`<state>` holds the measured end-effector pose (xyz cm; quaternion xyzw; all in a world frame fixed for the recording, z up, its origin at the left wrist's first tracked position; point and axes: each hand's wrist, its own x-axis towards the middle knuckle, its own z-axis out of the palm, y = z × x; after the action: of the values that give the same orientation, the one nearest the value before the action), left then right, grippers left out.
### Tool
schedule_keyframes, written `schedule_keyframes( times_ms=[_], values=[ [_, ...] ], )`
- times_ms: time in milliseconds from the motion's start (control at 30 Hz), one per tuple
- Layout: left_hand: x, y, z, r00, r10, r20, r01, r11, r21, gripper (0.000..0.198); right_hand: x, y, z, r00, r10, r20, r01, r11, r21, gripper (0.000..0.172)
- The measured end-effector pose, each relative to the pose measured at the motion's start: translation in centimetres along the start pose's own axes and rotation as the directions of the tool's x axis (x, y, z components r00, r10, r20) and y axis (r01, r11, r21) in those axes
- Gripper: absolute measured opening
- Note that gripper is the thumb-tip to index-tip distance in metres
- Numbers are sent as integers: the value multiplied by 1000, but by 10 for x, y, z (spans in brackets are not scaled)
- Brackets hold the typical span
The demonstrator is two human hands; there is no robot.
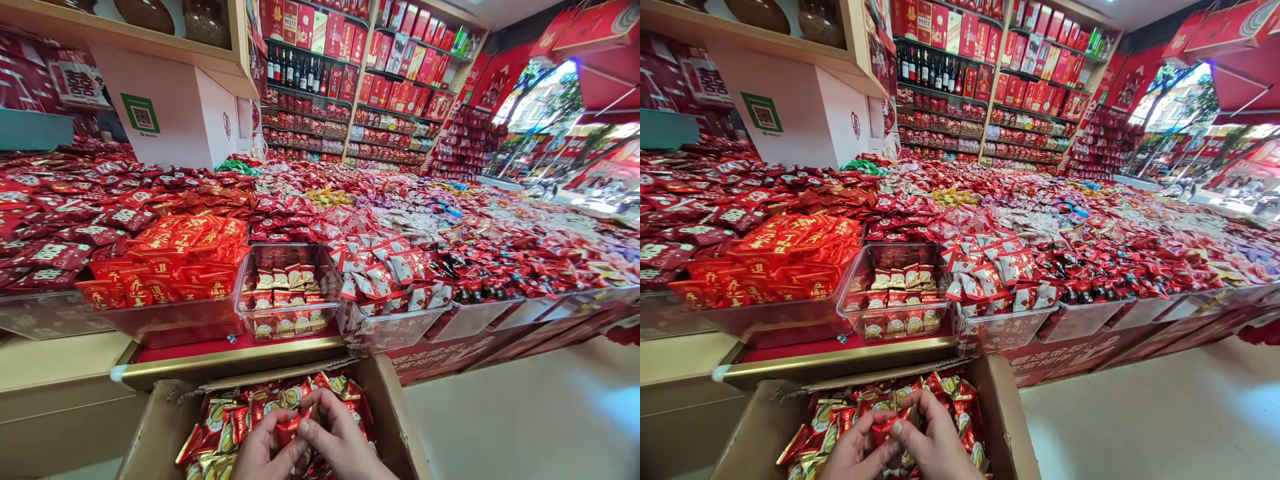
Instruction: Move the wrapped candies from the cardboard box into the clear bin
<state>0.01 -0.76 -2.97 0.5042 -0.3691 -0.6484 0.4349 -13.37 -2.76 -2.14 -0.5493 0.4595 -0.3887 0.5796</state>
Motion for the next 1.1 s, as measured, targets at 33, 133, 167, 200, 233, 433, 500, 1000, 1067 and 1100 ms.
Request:
schedule_keyframes(
  times_ms=[33, 133, 167, 200, 233, 433, 500, 1000, 1067, 1100],
  values=[
    [-1, 9, 1, 1000, 4, 1, -4, 1000, 10, 37, 2, -2, 1, 1000, 9, -8, -8, 998, 64, 30],
    [-3, 32, 2, 999, -17, 27, 16, 999, 41, 34, 7, -13, 2, 996, 45, -79, -31, 983, 180, 35],
    [-3, 37, 1, 999, -32, 28, 31, 999, 38, 35, 9, -18, 2, 993, 64, -99, -40, 974, 221, 36],
    [-3, 41, 1, 999, -40, 23, 39, 999, 32, 36, 10, -23, 2, 991, 81, -108, -50, 963, 264, 36],
    [-2, 44, 1, 999, -44, 6, 44, 999, 26, 37, 10, -28, 2, 990, 94, -108, -58, 952, 301, 35],
    [-6, 55, 5, 992, -128, -23, 122, 976, -181, 33, 12, -43, -3, 991, 107, -75, -75, 937, 342, 33],
    [-8, 59, 9, 983, -182, -27, 168, 946, -276, 30, 13, -42, -3, 988, 130, -87, -88, 922, 376, 32],
    [-6, 37, -6, 992, -79, -98, 32, 912, -408, 52, -12, -26, 3, 809, -579, 97, 555, 699, -452, 13],
    [-4, 30, -7, 991, -25, -129, -23, 932, -361, 54, -11, -20, 7, 924, -378, -57, 348, 895, -280, 17],
    [-4, 27, -8, 992, -12, -122, -30, 942, -334, 52, -10, -17, 8, 961, -262, -83, 247, 955, -163, 21]
  ],
)
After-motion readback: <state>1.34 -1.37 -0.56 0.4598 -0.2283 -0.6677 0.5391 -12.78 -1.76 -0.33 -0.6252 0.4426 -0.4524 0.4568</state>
